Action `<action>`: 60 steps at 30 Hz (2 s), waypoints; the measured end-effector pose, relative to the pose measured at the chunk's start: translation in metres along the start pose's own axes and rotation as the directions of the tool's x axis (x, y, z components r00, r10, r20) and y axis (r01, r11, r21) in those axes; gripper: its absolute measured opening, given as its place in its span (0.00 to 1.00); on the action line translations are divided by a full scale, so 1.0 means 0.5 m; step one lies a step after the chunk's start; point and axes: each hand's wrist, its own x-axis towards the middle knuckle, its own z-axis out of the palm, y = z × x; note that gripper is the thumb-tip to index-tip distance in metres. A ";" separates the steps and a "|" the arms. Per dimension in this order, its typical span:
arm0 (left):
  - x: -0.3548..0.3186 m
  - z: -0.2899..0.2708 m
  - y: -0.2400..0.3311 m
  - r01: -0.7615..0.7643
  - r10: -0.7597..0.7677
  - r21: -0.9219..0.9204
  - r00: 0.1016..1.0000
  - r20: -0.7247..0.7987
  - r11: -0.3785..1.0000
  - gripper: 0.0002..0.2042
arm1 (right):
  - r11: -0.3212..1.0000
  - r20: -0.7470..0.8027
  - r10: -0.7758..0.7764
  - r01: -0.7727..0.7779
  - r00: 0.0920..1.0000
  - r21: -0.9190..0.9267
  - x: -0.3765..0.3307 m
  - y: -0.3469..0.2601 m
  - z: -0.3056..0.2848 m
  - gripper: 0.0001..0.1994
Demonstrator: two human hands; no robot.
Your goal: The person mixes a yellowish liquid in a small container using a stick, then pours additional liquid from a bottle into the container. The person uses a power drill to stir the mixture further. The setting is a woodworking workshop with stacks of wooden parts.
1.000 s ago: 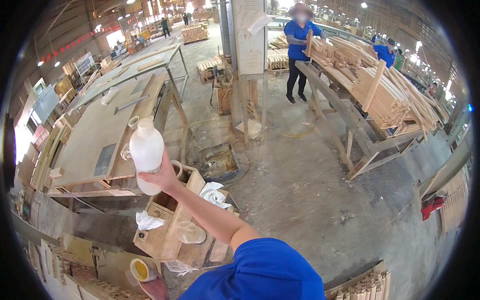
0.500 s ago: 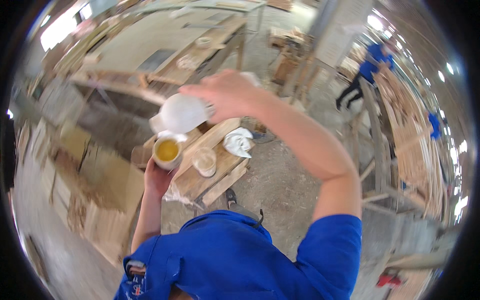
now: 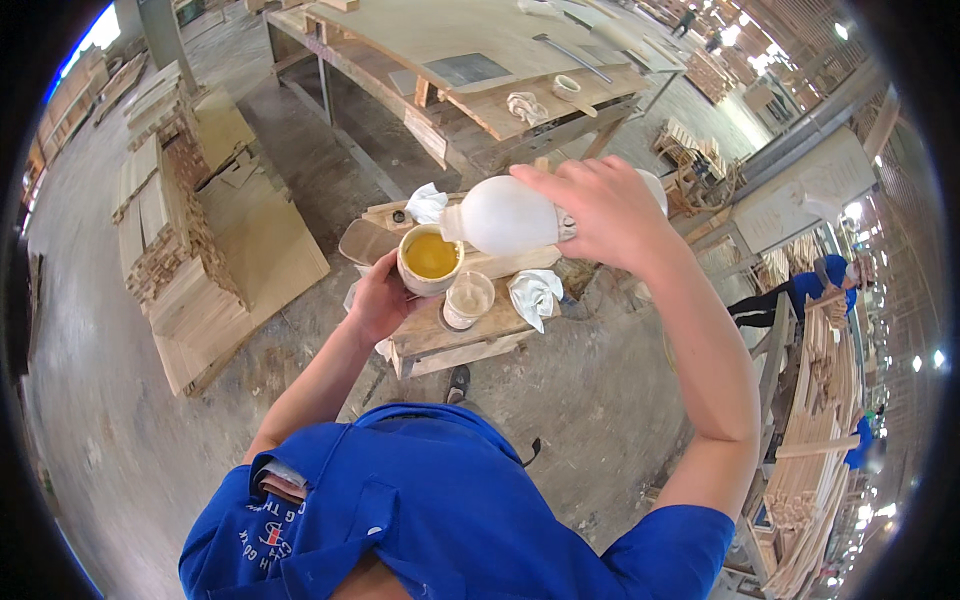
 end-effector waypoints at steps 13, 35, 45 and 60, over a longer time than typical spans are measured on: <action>0.005 -0.008 -0.009 -0.006 0.008 -0.062 0.999 0.032 0.998 0.21 | 0.996 -0.001 -0.016 0.016 1.000 -0.082 0.009 -0.011 -0.018 0.43; 0.021 -0.014 -0.008 -0.019 0.021 -0.095 0.999 0.024 0.995 0.22 | 0.997 -0.112 -0.012 0.003 0.994 -0.078 0.025 0.002 -0.044 0.44; 0.013 -0.015 -0.003 -0.015 0.014 -0.098 1.000 -0.008 0.995 0.21 | 0.995 -0.203 -0.042 0.022 0.978 -0.100 0.029 0.004 -0.048 0.42; 0.011 -0.029 -0.001 -0.028 0.027 -0.074 1.000 -0.017 0.997 0.21 | 0.996 -0.226 -0.021 0.000 0.974 -0.092 0.025 0.006 -0.049 0.42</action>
